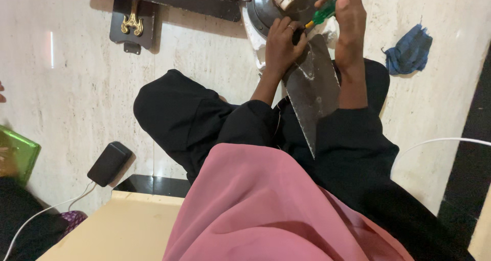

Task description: The person sits on the floor and uses a screwdriver to remove screws from a ceiling fan blade, detaching it from the motor housing. They then reattach the blade and tighten the screws.

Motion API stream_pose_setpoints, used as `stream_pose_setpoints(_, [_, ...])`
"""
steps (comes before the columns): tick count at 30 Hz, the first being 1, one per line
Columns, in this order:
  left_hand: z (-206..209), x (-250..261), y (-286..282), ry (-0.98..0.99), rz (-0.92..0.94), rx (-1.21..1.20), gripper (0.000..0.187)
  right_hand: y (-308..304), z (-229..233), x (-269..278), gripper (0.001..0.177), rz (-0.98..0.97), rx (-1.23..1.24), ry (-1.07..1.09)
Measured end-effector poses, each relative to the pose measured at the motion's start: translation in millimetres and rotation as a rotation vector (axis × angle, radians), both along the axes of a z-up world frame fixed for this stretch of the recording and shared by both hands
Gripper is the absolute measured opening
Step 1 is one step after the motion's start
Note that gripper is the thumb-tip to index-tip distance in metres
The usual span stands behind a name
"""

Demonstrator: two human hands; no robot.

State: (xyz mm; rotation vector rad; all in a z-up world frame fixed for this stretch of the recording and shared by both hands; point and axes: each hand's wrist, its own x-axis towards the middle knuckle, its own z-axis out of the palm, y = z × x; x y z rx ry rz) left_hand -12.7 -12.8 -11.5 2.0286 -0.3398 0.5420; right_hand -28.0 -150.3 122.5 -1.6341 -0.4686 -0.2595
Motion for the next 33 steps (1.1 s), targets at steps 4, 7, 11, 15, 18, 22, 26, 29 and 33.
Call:
stream_pose_setpoints(4, [0, 2, 0, 0.001, -0.009, 0.01, 0.021, -9, 24, -1, 0.032, -0.042, -0.062, -0.064])
stream_pose_setpoints(7, [0, 2, 0, -0.009, -0.003, 0.019, 0.023, -13, 35, 2, 0.02, -0.007, -0.089, -0.109])
stream_pose_setpoints(11, [4, -1, 1, -0.009, -0.009, 0.029, 0.025, -17, 39, 3, 0.011, -0.044, -0.219, -0.141])
stream_pose_setpoints(15, [6, -2, 3, -0.013, -0.018, 0.052, 0.028, -20, 35, 5, 0.012, -0.143, -0.352, -0.226])
stream_pose_setpoints(18, [7, -3, 3, -0.015, -0.014, 0.044, 0.027, -19, 31, 4, 0.028, -0.275, -0.452, -0.222])
stream_pose_setpoints(22, [7, -3, 2, 0.002, -0.015, 0.064, 0.023, -12, 31, 2, 0.042, -0.371, -0.473, -0.171])
stream_pose_setpoints(26, [9, -3, 4, 0.004, -0.012, 0.06, 0.021, 5, 35, -1, 0.045, -0.375, -0.484, -0.215])
stream_pose_setpoints(29, [9, -3, 3, -0.003, -0.009, 0.044, 0.019, 11, 41, -9, 0.033, -0.355, -0.479, -0.197])
stream_pose_setpoints(33, [7, -2, 2, -0.004, -0.003, 0.05, 0.019, 8, 49, -16, 0.023, -0.245, -0.427, 0.049])
